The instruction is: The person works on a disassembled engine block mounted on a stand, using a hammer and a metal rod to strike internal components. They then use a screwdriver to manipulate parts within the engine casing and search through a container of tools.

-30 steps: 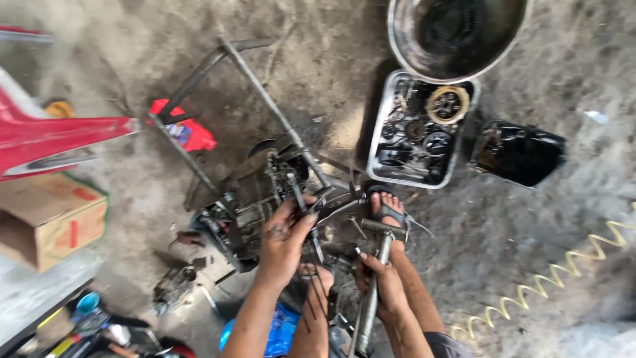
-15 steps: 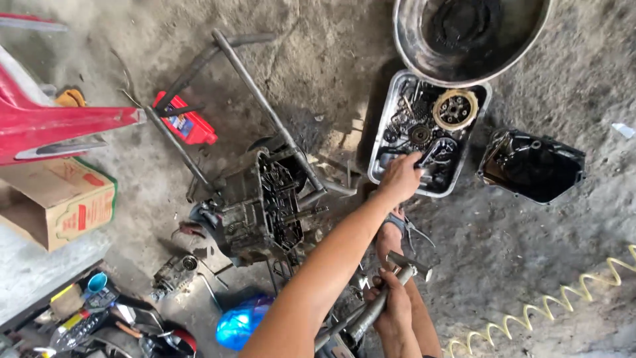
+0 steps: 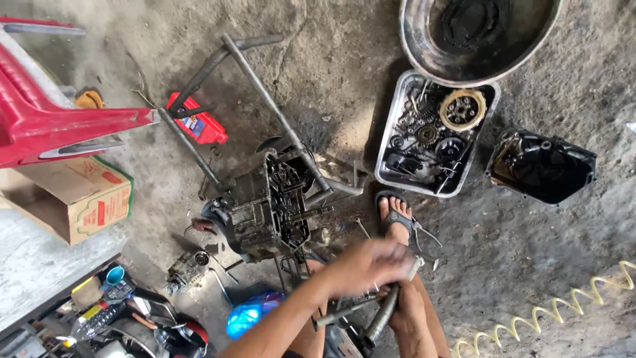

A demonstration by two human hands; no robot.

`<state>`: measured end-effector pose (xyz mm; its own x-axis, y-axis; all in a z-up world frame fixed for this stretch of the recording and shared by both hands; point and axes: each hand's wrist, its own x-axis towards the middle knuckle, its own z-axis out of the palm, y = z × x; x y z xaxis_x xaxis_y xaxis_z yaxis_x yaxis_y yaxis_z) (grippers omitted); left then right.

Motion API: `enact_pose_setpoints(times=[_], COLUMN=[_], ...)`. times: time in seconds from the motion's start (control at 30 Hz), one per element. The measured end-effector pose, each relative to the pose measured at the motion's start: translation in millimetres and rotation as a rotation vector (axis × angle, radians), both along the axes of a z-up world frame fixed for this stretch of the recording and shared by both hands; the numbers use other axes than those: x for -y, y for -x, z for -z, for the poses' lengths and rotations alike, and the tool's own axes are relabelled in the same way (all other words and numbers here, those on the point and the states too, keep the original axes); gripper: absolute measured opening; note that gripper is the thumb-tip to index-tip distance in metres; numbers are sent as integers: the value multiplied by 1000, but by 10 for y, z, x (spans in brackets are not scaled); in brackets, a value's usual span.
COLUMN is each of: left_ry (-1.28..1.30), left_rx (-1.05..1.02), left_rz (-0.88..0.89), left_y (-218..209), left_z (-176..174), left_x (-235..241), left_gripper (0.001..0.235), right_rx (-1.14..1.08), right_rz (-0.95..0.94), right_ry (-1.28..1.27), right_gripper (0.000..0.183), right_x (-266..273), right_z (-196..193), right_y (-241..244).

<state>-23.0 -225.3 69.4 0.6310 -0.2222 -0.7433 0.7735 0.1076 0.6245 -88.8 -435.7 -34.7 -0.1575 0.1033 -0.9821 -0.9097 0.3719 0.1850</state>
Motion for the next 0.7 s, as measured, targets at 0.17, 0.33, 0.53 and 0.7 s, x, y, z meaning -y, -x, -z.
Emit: enact_pose_setpoints(times=[0.17,0.33,0.53,0.7], left_ry=[-208,65,320,-115], left_rx=[-193,-565,-383,-198], left_rz=[327,-449,-738,-1122], left_y=[732,1723,2414,3404], left_z=[-718,-486,-23,290], left_x=[14,798,1593,1679], left_gripper=[48,38,30,26], right_rx=[5,249,67,218], right_rz=[-259,-714,-1100,-1352], right_ry=[4,-2,-20,3], right_gripper=[25,48,30,36], right_x=[83,-305,796,1864], right_z=[175,-350,318,1407], right_y=[189,-254,-592,-987])
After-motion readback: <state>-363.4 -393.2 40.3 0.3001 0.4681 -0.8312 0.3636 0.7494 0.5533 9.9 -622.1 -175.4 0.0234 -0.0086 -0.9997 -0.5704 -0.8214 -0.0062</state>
